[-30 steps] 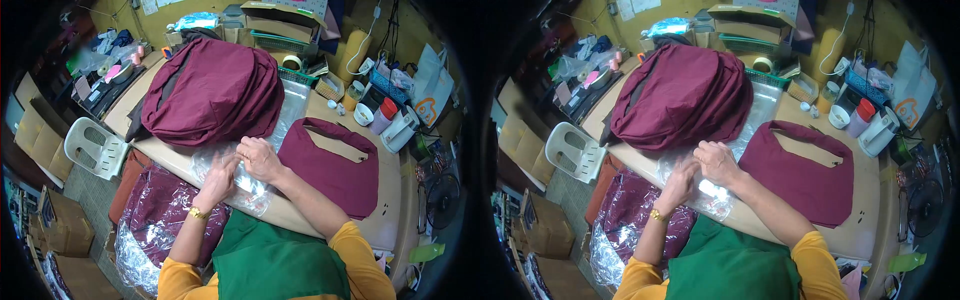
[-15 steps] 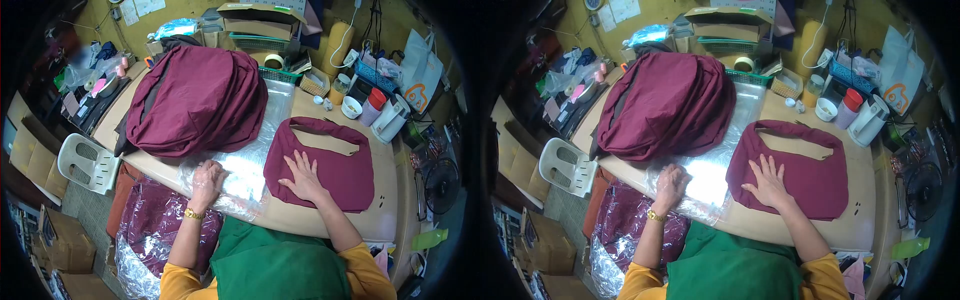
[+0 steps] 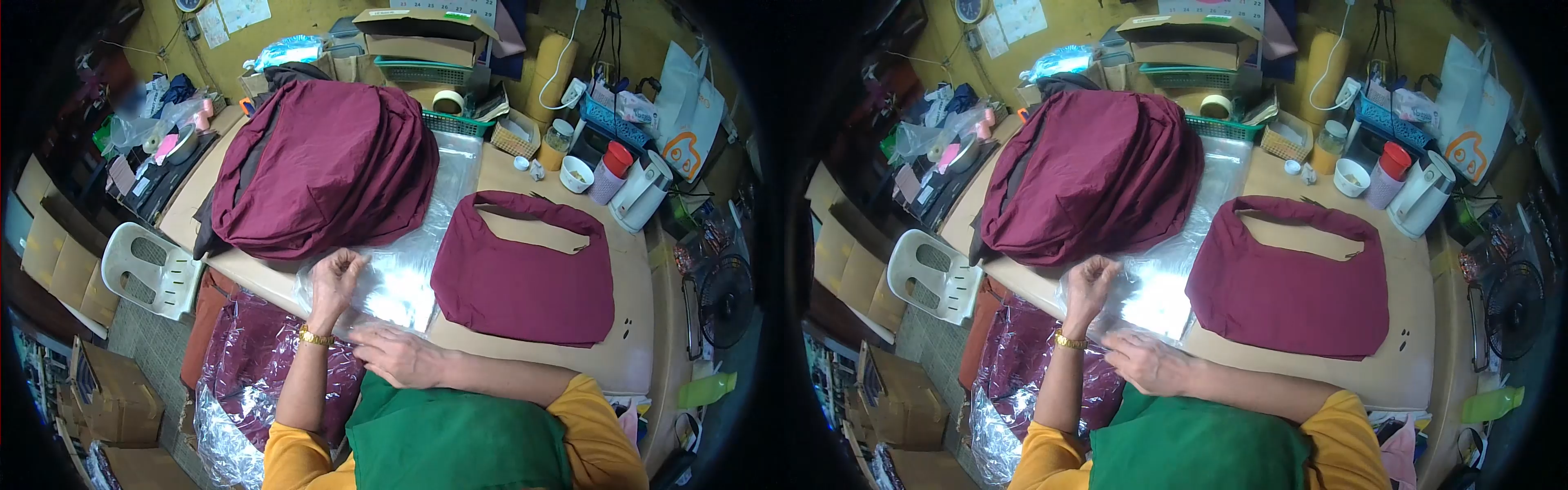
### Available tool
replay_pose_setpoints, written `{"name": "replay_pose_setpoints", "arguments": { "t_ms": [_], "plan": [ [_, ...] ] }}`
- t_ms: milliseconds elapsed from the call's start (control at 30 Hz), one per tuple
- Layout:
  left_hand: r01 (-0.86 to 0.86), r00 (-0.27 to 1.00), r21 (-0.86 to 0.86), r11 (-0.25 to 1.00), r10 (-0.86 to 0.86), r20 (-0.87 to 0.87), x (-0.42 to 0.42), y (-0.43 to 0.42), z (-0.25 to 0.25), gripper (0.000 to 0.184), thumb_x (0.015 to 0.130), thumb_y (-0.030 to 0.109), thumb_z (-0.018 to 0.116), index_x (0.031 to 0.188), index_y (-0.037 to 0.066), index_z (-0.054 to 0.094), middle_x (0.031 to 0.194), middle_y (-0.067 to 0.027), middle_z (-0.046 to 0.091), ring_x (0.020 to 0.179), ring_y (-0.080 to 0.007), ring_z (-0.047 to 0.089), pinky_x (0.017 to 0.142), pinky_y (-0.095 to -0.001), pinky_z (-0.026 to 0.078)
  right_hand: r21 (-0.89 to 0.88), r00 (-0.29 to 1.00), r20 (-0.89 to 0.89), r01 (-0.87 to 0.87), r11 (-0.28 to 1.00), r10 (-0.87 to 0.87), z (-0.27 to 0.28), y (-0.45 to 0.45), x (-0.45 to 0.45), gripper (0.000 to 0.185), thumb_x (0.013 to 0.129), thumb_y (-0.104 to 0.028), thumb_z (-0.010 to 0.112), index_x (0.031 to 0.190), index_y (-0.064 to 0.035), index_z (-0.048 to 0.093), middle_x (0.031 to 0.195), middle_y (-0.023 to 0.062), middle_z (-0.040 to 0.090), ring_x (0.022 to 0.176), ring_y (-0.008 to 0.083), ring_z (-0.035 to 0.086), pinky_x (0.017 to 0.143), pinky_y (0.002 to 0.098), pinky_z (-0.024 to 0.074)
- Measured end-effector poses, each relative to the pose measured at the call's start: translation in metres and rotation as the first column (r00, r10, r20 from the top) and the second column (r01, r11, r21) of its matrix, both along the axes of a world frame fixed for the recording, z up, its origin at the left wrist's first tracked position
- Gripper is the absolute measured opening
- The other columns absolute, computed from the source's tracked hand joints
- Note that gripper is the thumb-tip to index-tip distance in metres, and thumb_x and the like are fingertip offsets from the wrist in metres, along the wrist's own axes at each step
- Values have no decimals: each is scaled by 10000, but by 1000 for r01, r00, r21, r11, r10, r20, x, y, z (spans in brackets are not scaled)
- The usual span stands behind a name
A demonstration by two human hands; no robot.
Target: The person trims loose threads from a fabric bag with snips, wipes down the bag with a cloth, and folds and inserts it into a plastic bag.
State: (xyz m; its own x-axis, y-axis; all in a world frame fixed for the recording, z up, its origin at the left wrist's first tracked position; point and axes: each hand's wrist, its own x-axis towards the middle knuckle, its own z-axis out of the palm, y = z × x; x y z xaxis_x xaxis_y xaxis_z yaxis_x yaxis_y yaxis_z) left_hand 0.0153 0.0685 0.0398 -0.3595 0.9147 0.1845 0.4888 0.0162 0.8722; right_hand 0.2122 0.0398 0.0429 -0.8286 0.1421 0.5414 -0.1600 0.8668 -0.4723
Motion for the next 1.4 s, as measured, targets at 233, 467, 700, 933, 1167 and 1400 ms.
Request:
{"name": "replay_pose_setpoints", "arguments": {
  "t_ms": [233, 467, 700, 933, 1167, 1400],
  "plan": [
    [56, 995, 356, 933, -21, -101, 2, -8, -10, 71, 840, 64, 700, 865, 1, 680, 829, -128, 675, 777, -254, 655, 713, -352, 510, 71, 829, 312, 467, 881, -465, -20, 46, -33, 563, 841, -105, 564, 1323, 150, 427, 1411, 341, 403, 1346, 457, 378, 1140, 564, 266],
    [5, 887, 279, 960, 124, -444, -2, -16, -3, 99, 859, 62, 667, 952, 28, 668, 917, -170, 666, 835, -355, 630, 754, -420, 496, 78, 781, 546, 313, 947, -303, 0, 49, -57, 534, 866, -163, 588, 1292, 143, 485, 1418, 350, 400, 1385, 460, 339, 1125, 664, 214],
    [-25, 860, 220, 975, 133, -493, -21, -20, -27, 158, 858, 86, 641, 990, 3, 667, 921, -202, 677, 859, -389, 640, 793, -437, 504, 1, 804, 268, 551, 835, -531, -18, 57, -56, 747, 888, -188, 598, 1480, 94, 239, 1553, 333, 194, 1466, 460, 175, 1157, 653, 119],
    [-207, 767, 158, 966, 260, -587, -23, -14, -34, 75, 808, 10, 613, 861, -38, 591, 794, -259, 614, 754, -445, 605, 698, -515, 482, 33, 775, 478, 454, 890, -413, -19, 53, -87, 657, 897, -223, 554, 1446, 65, 334, 1491, 341, 319, 1393, 453, 335, 1142, 659, 153],
    [-325, 866, 225, 919, 384, -319, -26, -27, -32, 138, 825, -50, 550, 949, -41, 611, 800, -244, 620, 743, -413, 627, 677, -464, 482, -216, 804, 483, 494, 842, -347, -48, 62, -111, 291, 870, -121, 542, 1076, 50, 656, 1010, 297, 663, 987, 416, 656, 887, 498, 498],
    [-399, 914, 218, 891, 405, 19, 8, -94, -39, 65, 933, 27, 569, 967, -21, 597, 739, -176, 671, 647, -261, 704, 593, -400, 536, -113, 765, 625, 289, 951, -158, -53, 84, -89, 361, 957, -204, 412, 1094, -3, 679, 1150, 298, 629, 1101, 421, 615, 946, 481, 484]
  ]
}}
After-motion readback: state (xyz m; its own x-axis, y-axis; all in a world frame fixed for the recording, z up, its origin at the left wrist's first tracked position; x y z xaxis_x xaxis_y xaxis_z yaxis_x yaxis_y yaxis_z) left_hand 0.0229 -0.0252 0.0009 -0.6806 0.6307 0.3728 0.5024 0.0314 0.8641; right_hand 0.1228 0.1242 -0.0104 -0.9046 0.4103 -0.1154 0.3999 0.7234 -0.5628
